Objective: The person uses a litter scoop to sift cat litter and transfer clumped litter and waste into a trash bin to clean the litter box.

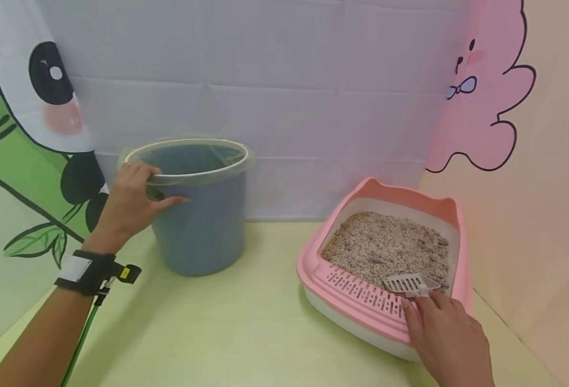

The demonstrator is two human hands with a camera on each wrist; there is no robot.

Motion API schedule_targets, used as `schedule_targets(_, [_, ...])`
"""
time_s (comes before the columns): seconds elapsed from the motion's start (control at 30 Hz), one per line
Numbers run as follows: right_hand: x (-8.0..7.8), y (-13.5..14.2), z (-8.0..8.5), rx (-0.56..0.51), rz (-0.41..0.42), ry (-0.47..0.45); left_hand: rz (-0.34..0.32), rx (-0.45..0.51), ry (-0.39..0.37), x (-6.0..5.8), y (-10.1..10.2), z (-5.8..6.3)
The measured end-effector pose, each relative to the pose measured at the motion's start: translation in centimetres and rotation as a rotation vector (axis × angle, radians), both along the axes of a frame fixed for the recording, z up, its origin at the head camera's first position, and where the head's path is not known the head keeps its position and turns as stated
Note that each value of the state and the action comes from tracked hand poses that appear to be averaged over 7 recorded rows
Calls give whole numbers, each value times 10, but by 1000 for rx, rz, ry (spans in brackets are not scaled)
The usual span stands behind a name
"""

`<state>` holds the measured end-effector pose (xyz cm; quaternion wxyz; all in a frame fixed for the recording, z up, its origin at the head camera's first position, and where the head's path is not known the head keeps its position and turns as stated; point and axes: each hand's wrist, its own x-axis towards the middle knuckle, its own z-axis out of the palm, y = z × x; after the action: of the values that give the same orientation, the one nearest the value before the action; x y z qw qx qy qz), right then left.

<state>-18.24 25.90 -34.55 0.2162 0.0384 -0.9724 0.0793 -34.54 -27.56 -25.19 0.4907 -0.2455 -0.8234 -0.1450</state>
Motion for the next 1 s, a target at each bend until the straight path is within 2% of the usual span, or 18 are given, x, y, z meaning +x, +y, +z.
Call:
schedule_targets(0.13, [1, 3, -1, -3, -29, -28, -35, -10, 2, -10, 24, 0])
schedule_targets(0.37, [2, 4, -2, -6, -33, -93, -59, -12, -12, -23, 57, -10])
schedule_targets(0.53, [0, 1, -3, -11, -9, -34, -73, -9, -27, -27, 77, -12])
schedule_targets(0.73, [-2, 0, -1, -19, 3, 50, -103, 0, -19, -32, 99, -4])
schedule_targets(1.0, [-3, -1, 2, -24, 6, 77, -122, -6, -30, -36, 120, 3])
